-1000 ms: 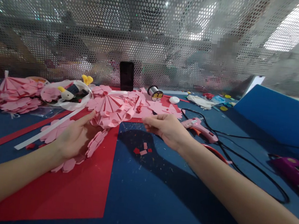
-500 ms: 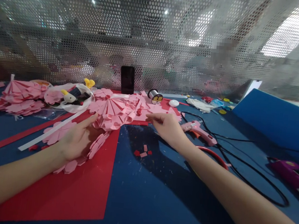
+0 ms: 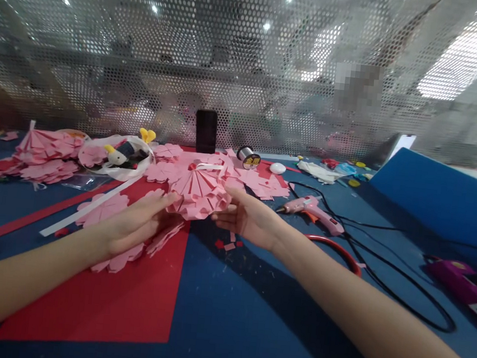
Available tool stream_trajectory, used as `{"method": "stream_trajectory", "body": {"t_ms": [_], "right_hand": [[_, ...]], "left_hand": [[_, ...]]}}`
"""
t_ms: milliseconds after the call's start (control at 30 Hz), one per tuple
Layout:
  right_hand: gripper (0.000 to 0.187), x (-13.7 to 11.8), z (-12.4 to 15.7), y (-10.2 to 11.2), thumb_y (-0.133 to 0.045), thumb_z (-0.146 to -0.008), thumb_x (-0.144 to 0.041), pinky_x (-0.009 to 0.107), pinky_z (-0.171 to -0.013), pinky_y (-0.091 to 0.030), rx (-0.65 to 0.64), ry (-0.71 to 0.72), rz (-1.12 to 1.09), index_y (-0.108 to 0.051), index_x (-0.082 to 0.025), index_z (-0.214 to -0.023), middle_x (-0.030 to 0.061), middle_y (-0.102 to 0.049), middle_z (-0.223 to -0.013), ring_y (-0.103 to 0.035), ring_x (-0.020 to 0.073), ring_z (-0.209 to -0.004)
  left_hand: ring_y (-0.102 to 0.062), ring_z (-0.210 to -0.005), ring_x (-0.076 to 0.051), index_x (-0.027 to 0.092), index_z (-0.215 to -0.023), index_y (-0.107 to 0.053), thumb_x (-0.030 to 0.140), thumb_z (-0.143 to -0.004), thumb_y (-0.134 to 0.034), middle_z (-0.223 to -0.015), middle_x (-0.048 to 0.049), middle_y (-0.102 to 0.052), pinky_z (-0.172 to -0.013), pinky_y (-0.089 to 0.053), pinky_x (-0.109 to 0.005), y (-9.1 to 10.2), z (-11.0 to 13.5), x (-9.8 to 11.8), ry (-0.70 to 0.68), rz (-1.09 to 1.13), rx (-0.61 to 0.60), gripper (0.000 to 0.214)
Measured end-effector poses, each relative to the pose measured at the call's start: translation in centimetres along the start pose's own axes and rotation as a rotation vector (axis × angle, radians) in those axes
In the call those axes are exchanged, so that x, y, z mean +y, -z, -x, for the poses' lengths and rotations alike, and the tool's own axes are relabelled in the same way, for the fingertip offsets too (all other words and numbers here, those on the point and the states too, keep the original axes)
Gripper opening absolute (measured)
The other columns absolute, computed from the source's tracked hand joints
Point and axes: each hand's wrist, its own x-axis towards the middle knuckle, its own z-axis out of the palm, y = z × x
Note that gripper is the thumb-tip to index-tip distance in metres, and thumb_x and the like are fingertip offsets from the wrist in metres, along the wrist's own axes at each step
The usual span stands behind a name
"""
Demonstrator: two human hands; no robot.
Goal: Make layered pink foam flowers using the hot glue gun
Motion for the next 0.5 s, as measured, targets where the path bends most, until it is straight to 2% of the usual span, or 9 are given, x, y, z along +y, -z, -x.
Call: {"method": "stream_trajectory", "body": {"t_ms": [67, 167, 267, 333, 400, 500], "right_hand": [[0.022, -0.3, 0.1, 0.1, -0.054, -0.094, -0.03, 0.027, -0.069, -0.056, 0.003, -0.012, -0.004, -0.058, -0.019, -0.076, 0.0022, -0.07, -0.063, -0.071, 0.0157, -0.068], [0.019, -0.3, 0.2, 0.1, -0.053, -0.093, -0.026, 0.027, -0.073, -0.054, 0.008, -0.011, -0.04, -0.06, -0.02, -0.077, 0.0023, -0.07, -0.065, -0.07, 0.014, -0.068], [0.014, 0.0, 0.0, 0.1, -0.057, -0.091, -0.027, 0.027, -0.078, -0.052, -0.027, 0.017, -0.093, -0.061, -0.02, -0.078, 0.001, -0.072, -0.07, -0.071, 0.0141, -0.074], [0.01, 0.3, -0.2, 0.0, -0.06, -0.089, -0.027, 0.029, -0.08, -0.051, -0.044, 0.031, -0.125, -0.061, -0.021, -0.081, -0.0005, -0.072, -0.073, -0.071, 0.0154, -0.078], [0.01, 0.7, -0.5, -0.2, -0.061, -0.089, -0.028, 0.031, -0.082, -0.051, -0.068, 0.032, -0.145, -0.06, -0.021, -0.082, -0.0016, -0.072, -0.076, -0.072, 0.0166, -0.082], [0.012, 1.3, -0.9, -0.7, -0.062, -0.09, -0.031, 0.034, -0.093, -0.049, -0.118, 0.017, -0.161, -0.06, -0.021, -0.084, -0.0018, -0.071, -0.08, -0.072, 0.0174, -0.086]], "left_hand": [[-0.051, -0.036, -0.014, 0.015, -0.084, -0.062, 0.056, -0.095, -0.049, -0.053, -0.0022, -0.059, -0.037, -0.043, -0.027, -0.2, 0.4, 0.4, 0.008, -0.108, -0.002, 0.044], [-0.053, -0.038, -0.015, 0.015, -0.092, -0.063, 0.062, -0.094, -0.045, -0.051, -0.0009, -0.057, -0.041, -0.044, -0.028, -0.2, 0.7, 0.7, 0.015, -0.219, -0.002, 0.051], [-0.062, -0.054, -0.015, 0.017, -0.11, -0.058, 0.053, -0.087, -0.065, -0.062, 0.0005, -0.063, -0.055, -0.051, -0.026, 0.2, 0.6, 0.5, -0.082, -0.34, 0.079, 0.043], [-0.066, -0.066, -0.016, 0.02, -0.118, -0.052, 0.043, -0.08, -0.075, -0.074, -0.0004, -0.067, -0.063, -0.053, -0.026, 0.6, 0.3, 0.3, -0.161, -0.405, 0.13, 0.05], [-0.067, -0.065, -0.017, 0.02, -0.122, -0.046, 0.042, -0.079, -0.075, -0.075, -0.0006, -0.067, -0.059, -0.053, -0.027, 1.1, 0.3, 0.5, -0.166, -0.453, 0.145, 0.056], [-0.067, -0.056, -0.02, 0.02, -0.122, -0.041, 0.044, -0.081, -0.073, -0.068, 0.0005, -0.065, -0.052, -0.051, -0.029, 1.7, 0.5, 1.1, -0.103, -0.515, 0.141, 0.057]]}}
